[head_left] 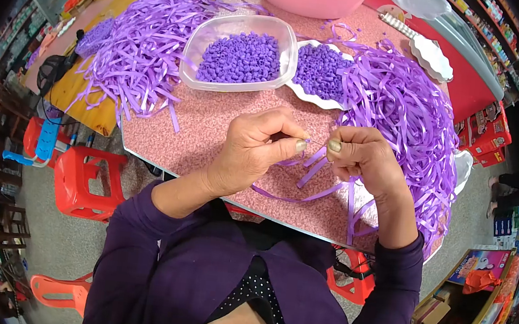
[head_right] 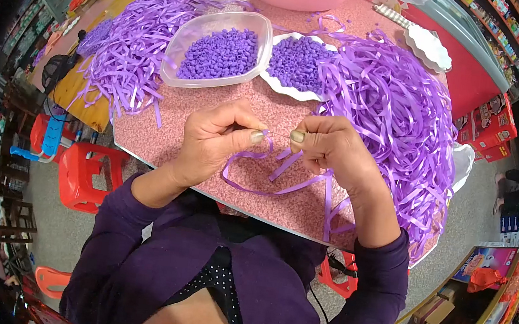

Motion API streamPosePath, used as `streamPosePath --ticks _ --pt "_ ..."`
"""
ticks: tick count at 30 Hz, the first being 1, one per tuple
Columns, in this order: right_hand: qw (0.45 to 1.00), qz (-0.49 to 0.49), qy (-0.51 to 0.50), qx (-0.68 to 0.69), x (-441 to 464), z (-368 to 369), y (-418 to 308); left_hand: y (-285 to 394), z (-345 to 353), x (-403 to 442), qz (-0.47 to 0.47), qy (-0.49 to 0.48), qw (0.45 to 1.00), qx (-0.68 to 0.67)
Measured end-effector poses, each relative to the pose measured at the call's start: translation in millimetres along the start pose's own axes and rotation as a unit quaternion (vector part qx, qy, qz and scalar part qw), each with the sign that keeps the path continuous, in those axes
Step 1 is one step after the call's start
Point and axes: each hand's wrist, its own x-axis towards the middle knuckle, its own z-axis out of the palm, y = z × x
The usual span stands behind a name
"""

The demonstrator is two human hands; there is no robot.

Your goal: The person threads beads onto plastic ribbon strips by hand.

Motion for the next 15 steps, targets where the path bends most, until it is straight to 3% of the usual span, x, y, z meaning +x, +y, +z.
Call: streamPosePath --ticks 8,11,13,15 --pt "0.999 0.025 0.006 0.041 3.1 -6.8 6.9 4.2 6.6 -1.7 -0.044 0.041 0.998 0.024" --pt "0.997 0.008 0.031 -0.065 -1.0 -4.2 5.1 2.0 10.9 0.5 -0.077 0.076 0.994 0.024" --pt "0.996 -0.084 0.022 -0.034 -7.8 4.6 -0.1 2.2 11.6 3.1 -0.075 0.092 0.993 0.017" --pt "0.992 -0.118 0.034 -0.032 -7.2 4.0 2.7 6.1 8.9 3.8 -0.112 0.131 0.985 -0.018"
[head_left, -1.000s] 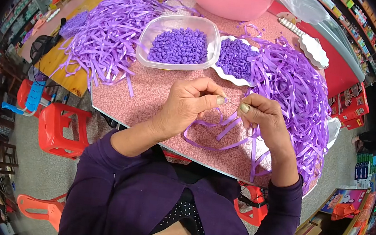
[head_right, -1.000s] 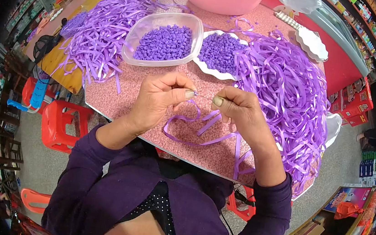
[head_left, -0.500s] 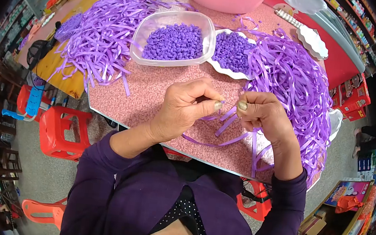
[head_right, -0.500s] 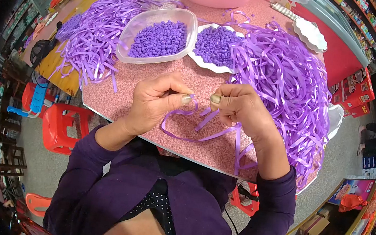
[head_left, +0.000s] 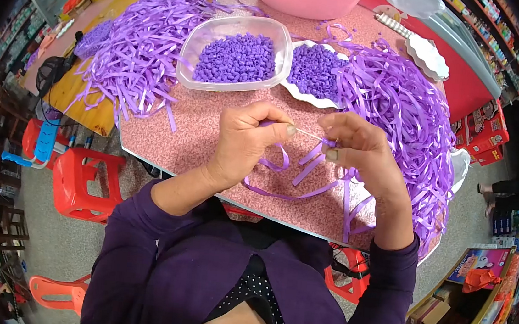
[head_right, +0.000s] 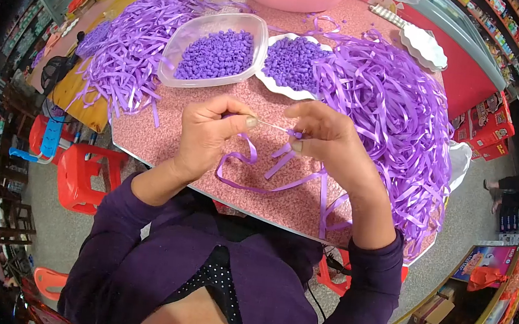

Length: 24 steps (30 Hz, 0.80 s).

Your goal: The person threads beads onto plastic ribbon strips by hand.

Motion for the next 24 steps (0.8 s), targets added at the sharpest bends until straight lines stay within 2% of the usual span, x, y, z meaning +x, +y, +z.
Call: streamPosePath --ticks 2,4,5,7,8,10,13,17,18,20,22,23,24 --pt "0.999 -0.033 0.013 0.004 1.6 -2.7 8.1 0.4 -1.6 -0.9 -0.005 0.004 1.000 0.003" --pt "0.979 -0.066 0.049 -0.188 3.8 -6.6 14.6 -0.4 -1.8 -0.9 -0.009 0.009 1.000 0.006" --pt "0.979 -0.066 0.049 -0.188 2.8 -5.8 13.8 -2.5 -1.3 -0.9 0.001 0.018 1.000 0.000" --pt "0.906 -0.105 0.088 -0.402 0.7 2.5 5.6 -3.4 -1.2 -1.4 0.011 0.028 1.000 -0.005" --pt "0.905 -0.105 0.087 -0.402 1.7 4.4 3.9 -2.9 -1.7 -1.7 0.011 0.025 1.000 -0.013" --pt "0.746 -0.304 0.109 -0.582 4.1 7.8 1.9 -3.4 -2.1 -2.6 0.012 0.024 0.999 -0.021" --pt "0.724 -0.355 0.108 -0.582 8.3 18.1 4.0 -8.1 -0.9 -5.3 0.012 0.019 1.000 -0.012" --pt "0.739 -0.366 0.125 -0.552 7.3 31.1 6.4 -9.7 -2.1 -8.9 -0.038 0.002 0.998 -0.058" --pt "0.762 -0.343 0.118 -0.537 4.8 32.4 5.8 -9.4 -2.7 -9.8 -0.062 -0.004 0.995 -0.079" --pt "0.783 -0.320 0.111 -0.521 3.2 31.3 6.0 -6.9 -2.9 -11.7 -0.045 -0.011 0.997 -0.064" --pt "0.901 -0.204 0.063 -0.378 2.1 26.1 9.2 -3.7 -3.0 -14.3 -0.028 -0.018 0.998 -0.048" --pt "0.901 -0.205 0.063 -0.377 2.7 23.8 10.3 -1.9 -2.8 -15.0 -0.020 -0.036 0.999 -0.033" --pt "0.950 -0.128 0.026 -0.282 4.0 21.0 11.0 -1.1 -2.4 -15.4 -0.012 -0.054 0.998 -0.017"
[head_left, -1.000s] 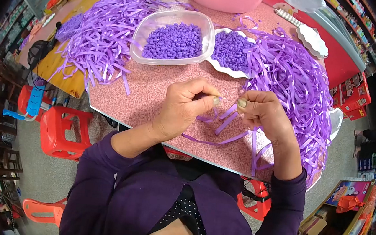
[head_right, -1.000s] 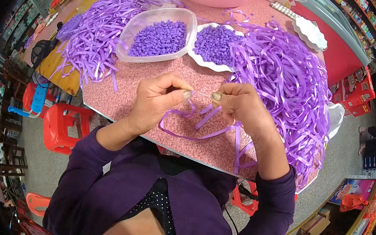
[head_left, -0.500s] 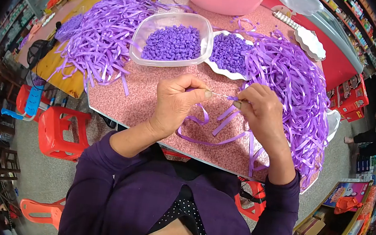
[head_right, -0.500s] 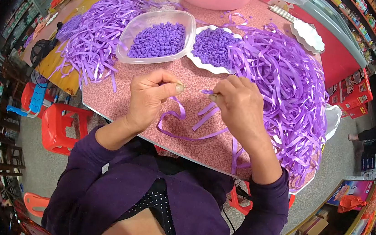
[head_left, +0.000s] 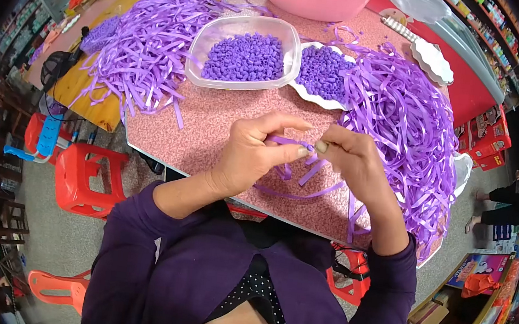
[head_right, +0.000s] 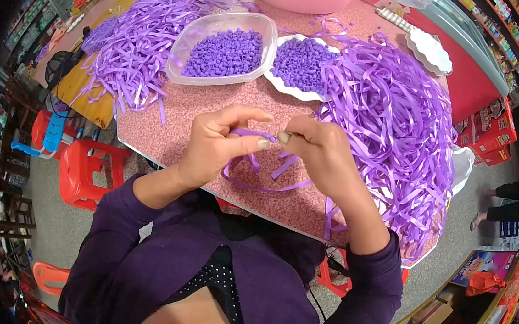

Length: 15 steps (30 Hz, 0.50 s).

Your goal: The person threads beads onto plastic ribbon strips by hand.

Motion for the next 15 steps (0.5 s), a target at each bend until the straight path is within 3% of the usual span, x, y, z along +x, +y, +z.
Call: streamPosePath --ticks 1,2,3,4,5,7,9,11,15 --pt "0.991 0.072 -0.046 0.106 0.5 -2.3 2.1 -0.1 0.3 0.8 -0.001 -0.001 1.000 0.000" --pt "0.991 0.073 -0.045 0.107 0.9 -6.2 3.3 -0.2 0.4 2.8 0.107 -0.025 0.990 0.091" --pt "0.962 0.160 -0.100 0.197 1.8 -11.1 3.4 -0.3 0.5 3.9 0.213 -0.048 0.959 0.181" --pt "0.915 0.243 -0.153 0.284 1.9 -13.5 2.8 0.6 0.2 3.1 0.212 -0.048 0.959 0.181" --pt "0.902 0.262 -0.150 0.308 1.0 -13.6 1.9 2.6 -1.1 2.3 0.225 -0.059 0.945 0.230" --pt "0.890 0.265 -0.157 0.336 0.2 -17.3 -3.1 3.5 -2.3 1.1 0.236 -0.070 0.928 0.278" --pt "0.877 0.269 -0.163 0.364 -1.6 -19.2 -7.3 2.8 -2.3 -0.6 0.207 -0.071 0.949 0.228" --pt "0.920 0.196 -0.165 0.296 -2.5 -18.3 -10.3 -3.0 -4.4 -0.3 0.172 -0.065 0.963 0.199" --pt "0.957 0.099 -0.122 0.245 -7.2 -6.2 15.9 -13.1 -9.6 -1.5 0.069 -0.052 0.989 0.120"
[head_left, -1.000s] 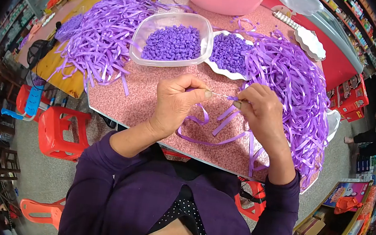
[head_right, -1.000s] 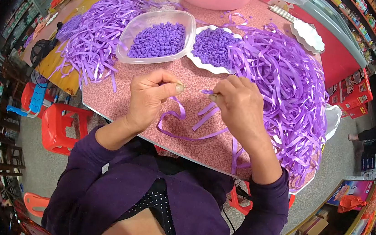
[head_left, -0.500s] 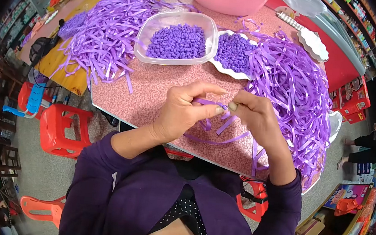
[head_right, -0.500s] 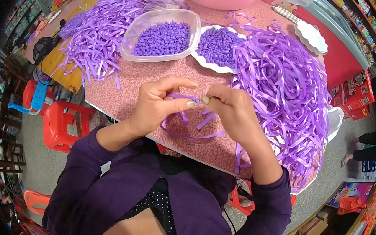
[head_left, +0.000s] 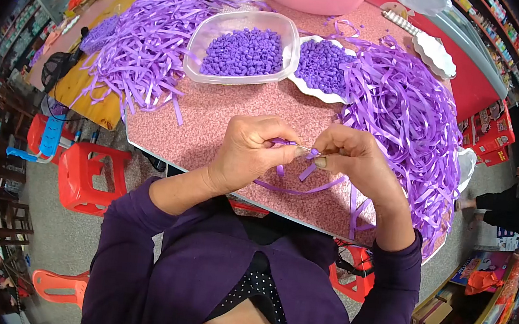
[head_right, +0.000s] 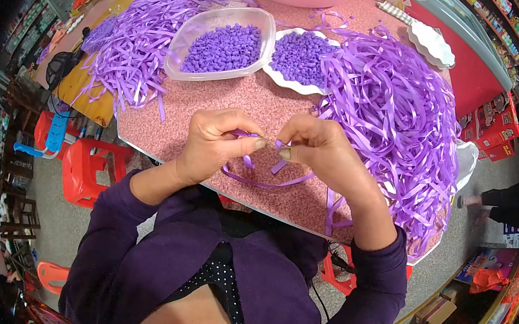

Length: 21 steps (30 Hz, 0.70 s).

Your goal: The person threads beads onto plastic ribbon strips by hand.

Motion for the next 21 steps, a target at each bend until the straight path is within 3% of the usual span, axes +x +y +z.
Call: streamPosePath --ticks 5,7,8,10,12,14,18,20,21 --pt "0.978 -0.063 0.071 -0.185 -0.9 5.2 -2.3 16.4 -2.2 1.6 0.040 -0.010 0.998 0.053" --pt "0.969 -0.054 0.058 -0.234 -2.2 3.9 -7.9 16.0 -3.0 1.3 0.054 -0.027 0.994 0.088" --pt "0.958 -0.046 0.045 -0.281 -2.8 3.2 -10.1 12.3 -1.6 0.9 0.025 -0.022 0.999 0.043" --pt "0.970 -0.056 0.011 -0.238 -3.9 3.4 -11.2 8.8 -1.6 0.1 -0.005 -0.016 1.000 -0.002" --pt "0.978 -0.066 -0.024 -0.195 -4.5 4.0 -14.6 7.6 -3.2 0.4 0.034 -0.026 0.999 0.033" --pt "0.995 0.029 -0.042 -0.090 -5.3 5.0 -20.0 11.5 -2.2 -1.3 0.010 -0.034 0.999 0.011" --pt "0.996 0.056 -0.024 -0.070 0.4 3.4 -6.6 17.1 -2.9 -2.6 -0.037 -0.049 0.998 0.010" --pt "0.956 -0.151 0.018 -0.250 4.1 2.7 2.1 12.3 -2.1 -3.1 -0.041 -0.049 0.998 0.012" --pt "0.956 -0.152 0.017 -0.251 3.8 3.0 1.3 10.1 -1.8 -3.2 -0.045 -0.048 0.998 0.014"
